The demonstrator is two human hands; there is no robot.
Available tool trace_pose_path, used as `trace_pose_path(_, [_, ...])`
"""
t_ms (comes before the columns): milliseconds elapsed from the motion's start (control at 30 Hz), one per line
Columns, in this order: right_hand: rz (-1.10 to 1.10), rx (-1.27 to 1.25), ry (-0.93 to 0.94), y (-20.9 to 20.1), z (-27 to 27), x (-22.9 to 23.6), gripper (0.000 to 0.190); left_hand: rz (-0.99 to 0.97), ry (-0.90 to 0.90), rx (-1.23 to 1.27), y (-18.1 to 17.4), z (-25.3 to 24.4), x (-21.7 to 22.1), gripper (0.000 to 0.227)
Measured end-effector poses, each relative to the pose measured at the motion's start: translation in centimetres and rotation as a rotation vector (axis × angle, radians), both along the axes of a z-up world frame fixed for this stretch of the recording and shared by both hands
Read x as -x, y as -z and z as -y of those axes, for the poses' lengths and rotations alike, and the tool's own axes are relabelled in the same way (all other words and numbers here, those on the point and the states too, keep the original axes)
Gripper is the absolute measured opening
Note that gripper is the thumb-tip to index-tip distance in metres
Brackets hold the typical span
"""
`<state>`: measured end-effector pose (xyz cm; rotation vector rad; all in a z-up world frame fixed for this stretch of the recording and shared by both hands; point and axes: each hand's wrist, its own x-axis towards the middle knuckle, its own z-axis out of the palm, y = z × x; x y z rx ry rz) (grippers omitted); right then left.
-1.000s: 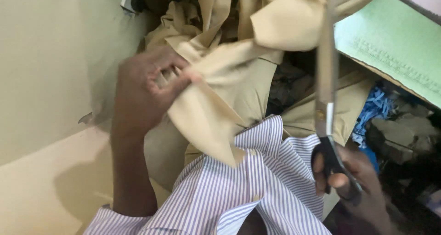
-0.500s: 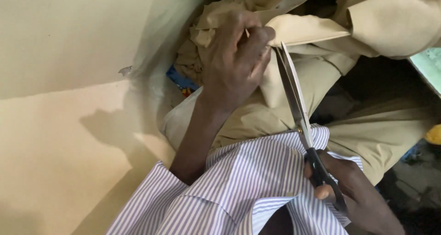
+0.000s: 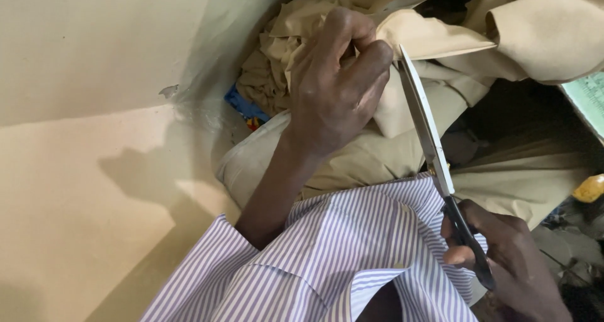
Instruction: Trimming excess fabric and loose threads from sewn garment pieces using scissors.
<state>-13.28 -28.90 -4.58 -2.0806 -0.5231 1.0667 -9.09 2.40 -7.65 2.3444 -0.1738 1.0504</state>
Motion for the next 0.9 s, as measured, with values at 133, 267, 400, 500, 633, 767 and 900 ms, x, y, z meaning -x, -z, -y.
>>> trace_pose_path(133, [0.148, 0.083, -0.053, 0.8, 1.2, 0.4, 0.048, -0.025, 0.012, -0.003, -0.7, 0.1, 0.1, 0.037])
trace_pose_path(267, [0.219, 0.173, -0.059, 0.5, 1.3, 0.3, 0.053, -0.014, 0.016, -0.035, -1.5, 0.1, 0.1, 0.038])
trace_pose_path(400, [0.177, 0.163, -0.044, -0.4, 1.0, 0.4, 0.048, -0.056, 0.018, -0.065, -1.4, 0.2, 0.3, 0.038])
trace_pose_path(500, [0.140, 0.110, 0.004, -0.3, 1.0, 0.4, 0.045, -0.054, 0.041, 0.037, -1.3, 0.3, 0.4, 0.043])
trace_pose_path(633, [0.122, 0.145, 0.018, 0.3, 2.7, 0.8, 0.047, -0.257, 0.110, 0.261, -1.1, -0.2, 0.8, 0.034])
trace_pose_path(767, [-0.015, 0.164, 0.093, 0.2, 4.4, 1.4, 0.054, -0.630, 0.465, 0.722, -2.9, -1.8, 0.7, 0.014])
trace_pose_path(900, [-0.025, -0.079, 0.241, -0.6, 3.5, 2.3, 0.052, -0.767, 0.803, 0.630, -0.7, -2.5, -1.3, 0.051])
